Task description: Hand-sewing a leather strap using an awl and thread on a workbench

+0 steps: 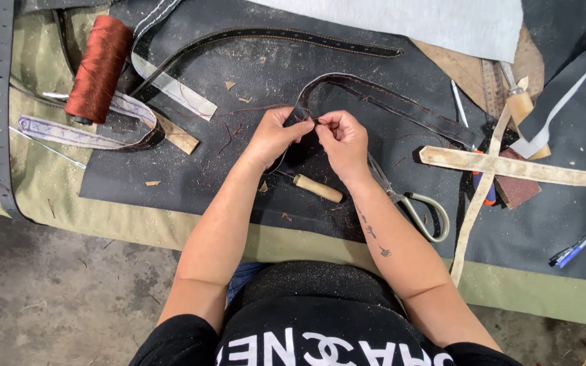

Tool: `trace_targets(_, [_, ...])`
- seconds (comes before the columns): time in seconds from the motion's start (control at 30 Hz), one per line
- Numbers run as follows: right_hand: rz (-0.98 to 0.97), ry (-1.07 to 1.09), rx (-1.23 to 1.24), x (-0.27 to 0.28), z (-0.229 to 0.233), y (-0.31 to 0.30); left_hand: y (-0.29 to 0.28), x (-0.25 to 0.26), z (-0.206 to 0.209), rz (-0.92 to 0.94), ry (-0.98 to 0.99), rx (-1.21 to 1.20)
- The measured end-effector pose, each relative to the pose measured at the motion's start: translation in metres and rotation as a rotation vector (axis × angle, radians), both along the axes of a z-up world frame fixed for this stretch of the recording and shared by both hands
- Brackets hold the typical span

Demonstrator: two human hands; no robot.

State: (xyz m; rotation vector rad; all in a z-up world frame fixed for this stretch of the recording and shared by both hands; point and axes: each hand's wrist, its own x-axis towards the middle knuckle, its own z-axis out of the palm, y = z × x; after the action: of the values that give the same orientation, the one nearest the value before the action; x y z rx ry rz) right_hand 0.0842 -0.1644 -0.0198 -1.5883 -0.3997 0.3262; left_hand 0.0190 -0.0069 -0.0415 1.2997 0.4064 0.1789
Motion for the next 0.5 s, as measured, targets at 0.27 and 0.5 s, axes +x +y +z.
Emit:
trace_targets(0.27, [0.034,0.005,-0.004,-0.002,0.0,-0.001,0.001,0.001,-0.003,0.011,-0.02,-0.016])
trace_targets(0.5, [0.125,-0.022,0.109,-0.005,0.01,-0.004,-0.001,-0.001,0.006,0.058,-0.018,-0.049])
